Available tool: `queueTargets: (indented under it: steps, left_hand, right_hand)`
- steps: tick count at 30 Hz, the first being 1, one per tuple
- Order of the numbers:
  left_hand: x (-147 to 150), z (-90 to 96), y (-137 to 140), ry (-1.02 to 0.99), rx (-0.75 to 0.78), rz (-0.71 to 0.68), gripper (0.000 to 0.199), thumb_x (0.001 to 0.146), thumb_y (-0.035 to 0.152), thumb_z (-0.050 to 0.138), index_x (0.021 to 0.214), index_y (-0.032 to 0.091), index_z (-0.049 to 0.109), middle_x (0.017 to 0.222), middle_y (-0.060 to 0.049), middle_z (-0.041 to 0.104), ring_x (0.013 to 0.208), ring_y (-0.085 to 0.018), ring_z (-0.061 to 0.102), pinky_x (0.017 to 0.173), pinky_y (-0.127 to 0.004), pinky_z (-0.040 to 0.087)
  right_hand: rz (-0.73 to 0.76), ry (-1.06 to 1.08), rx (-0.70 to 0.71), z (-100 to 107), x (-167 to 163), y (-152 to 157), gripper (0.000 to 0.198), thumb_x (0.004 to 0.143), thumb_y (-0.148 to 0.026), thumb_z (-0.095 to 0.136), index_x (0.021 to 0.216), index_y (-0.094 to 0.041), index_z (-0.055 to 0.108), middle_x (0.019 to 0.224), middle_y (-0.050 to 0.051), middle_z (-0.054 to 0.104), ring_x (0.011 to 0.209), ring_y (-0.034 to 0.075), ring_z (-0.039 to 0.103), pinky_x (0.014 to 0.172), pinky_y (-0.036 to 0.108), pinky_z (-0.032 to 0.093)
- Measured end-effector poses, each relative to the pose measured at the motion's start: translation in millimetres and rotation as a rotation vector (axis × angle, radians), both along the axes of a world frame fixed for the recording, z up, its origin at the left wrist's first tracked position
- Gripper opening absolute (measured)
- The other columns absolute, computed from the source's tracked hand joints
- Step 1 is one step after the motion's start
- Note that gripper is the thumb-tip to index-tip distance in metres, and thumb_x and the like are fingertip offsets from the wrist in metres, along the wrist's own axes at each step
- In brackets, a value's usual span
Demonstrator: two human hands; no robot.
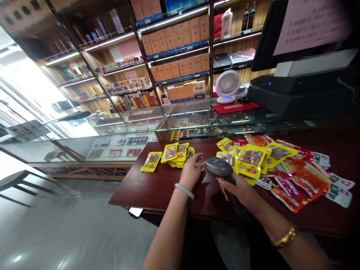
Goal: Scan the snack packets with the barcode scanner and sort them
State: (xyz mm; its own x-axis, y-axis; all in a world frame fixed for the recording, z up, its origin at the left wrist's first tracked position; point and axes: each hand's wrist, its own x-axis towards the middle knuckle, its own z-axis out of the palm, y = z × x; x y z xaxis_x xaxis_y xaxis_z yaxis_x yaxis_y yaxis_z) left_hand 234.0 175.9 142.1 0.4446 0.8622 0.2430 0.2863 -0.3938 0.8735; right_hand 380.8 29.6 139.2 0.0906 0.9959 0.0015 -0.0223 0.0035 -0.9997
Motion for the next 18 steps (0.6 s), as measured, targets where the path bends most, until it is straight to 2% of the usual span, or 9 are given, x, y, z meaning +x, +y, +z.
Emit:
queueTargets:
  steps: [2,4,6,7,9,12,18]
  left_hand:
    - [-25,9.4,18,0.132,0.108,0.204,0.033,0.083,0.025,0.064,0.116,0.021,0.066,0.116,-0.010,0.070,0.112,-0.023,0.063,0.100,-0.038,0.046]
    - [-55,18.1,40,0.345,0.234,0.467,0.037,0.087,0.035,0.061,0.120,0.019,0.063,0.124,-0.014,0.066,0.121,-0.028,0.058,0.104,-0.043,0.042]
    - [-82,22.9,61,0.575,0.261,0.689,0.047,0.088,0.048,0.056,0.119,0.013,0.063,0.127,-0.022,0.063,0.124,-0.035,0.054,0.103,-0.047,0.039]
    - [-94,23.3,70,0.666,0.235,0.737,0.051,0.088,0.053,0.053,0.115,0.011,0.064,0.125,-0.025,0.063,0.123,-0.037,0.055,0.101,-0.047,0.040]
    - [-110,20.4,87,0.773,0.141,0.702,0.057,0.088,0.062,0.048,0.102,0.010,0.066,0.115,-0.027,0.067,0.115,-0.037,0.059,0.093,-0.044,0.042]
    - [-123,11.2,102,0.775,0.028,0.586,0.051,0.086,0.064,0.049,0.089,0.015,0.065,0.099,-0.019,0.072,0.097,-0.031,0.066,0.078,-0.035,0.044]
    - [-123,2.3,95,0.523,0.008,0.602,0.025,0.092,0.043,0.047,0.098,0.021,0.058,0.083,-0.006,0.070,0.072,-0.020,0.065,0.064,-0.027,0.041]
  right_hand:
    - [0.020,-0.008,-0.007,0,-2,7,0.041,0.085,-0.058,0.065,0.078,-0.019,0.054,0.055,-0.006,0.054,0.046,0.011,0.050,0.048,0.025,0.039]
    - [0.044,-0.008,-0.019,1,-7,14,0.042,0.083,-0.058,0.066,0.077,-0.019,0.054,0.056,-0.006,0.055,0.046,0.011,0.051,0.048,0.024,0.039]
    - [0.069,0.001,-0.032,3,-16,21,0.042,0.081,-0.059,0.067,0.077,-0.019,0.053,0.056,-0.006,0.055,0.045,0.011,0.052,0.047,0.024,0.039]
    - [0.080,0.001,-0.042,5,-20,23,0.043,0.080,-0.060,0.067,0.077,-0.020,0.053,0.055,-0.006,0.055,0.045,0.011,0.051,0.046,0.024,0.039]
    - [0.092,-0.001,-0.057,9,-27,27,0.044,0.078,-0.061,0.068,0.075,-0.020,0.053,0.053,-0.006,0.055,0.044,0.011,0.051,0.046,0.024,0.040]
    - [0.099,-0.009,-0.059,13,-32,30,0.046,0.075,-0.063,0.069,0.072,-0.021,0.052,0.051,-0.006,0.054,0.043,0.011,0.051,0.046,0.025,0.042]
    - [0.106,-0.028,-0.064,16,-31,33,0.047,0.075,-0.064,0.069,0.071,-0.021,0.051,0.052,-0.006,0.054,0.043,0.011,0.051,0.046,0.025,0.042]
